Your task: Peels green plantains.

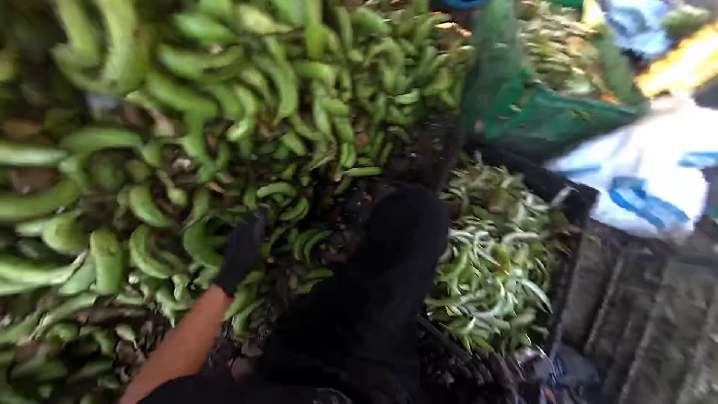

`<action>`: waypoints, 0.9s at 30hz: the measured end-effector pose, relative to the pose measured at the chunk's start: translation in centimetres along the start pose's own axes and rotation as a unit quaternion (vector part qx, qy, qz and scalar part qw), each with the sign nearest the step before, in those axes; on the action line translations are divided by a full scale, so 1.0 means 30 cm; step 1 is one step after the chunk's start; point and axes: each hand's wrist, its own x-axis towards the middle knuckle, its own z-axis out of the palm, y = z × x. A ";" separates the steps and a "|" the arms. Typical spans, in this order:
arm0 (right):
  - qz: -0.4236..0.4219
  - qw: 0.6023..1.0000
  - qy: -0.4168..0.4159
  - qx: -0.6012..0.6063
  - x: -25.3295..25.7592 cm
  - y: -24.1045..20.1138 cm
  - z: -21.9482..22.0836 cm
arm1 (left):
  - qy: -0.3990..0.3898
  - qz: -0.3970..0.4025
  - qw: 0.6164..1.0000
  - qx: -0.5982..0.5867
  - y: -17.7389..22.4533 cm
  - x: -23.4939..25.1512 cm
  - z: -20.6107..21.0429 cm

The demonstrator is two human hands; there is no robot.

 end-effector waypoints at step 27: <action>-0.083 0.976 0.018 -0.201 -0.064 -0.116 0.222 | -0.080 -0.012 0.996 -0.045 -0.029 0.445 0.326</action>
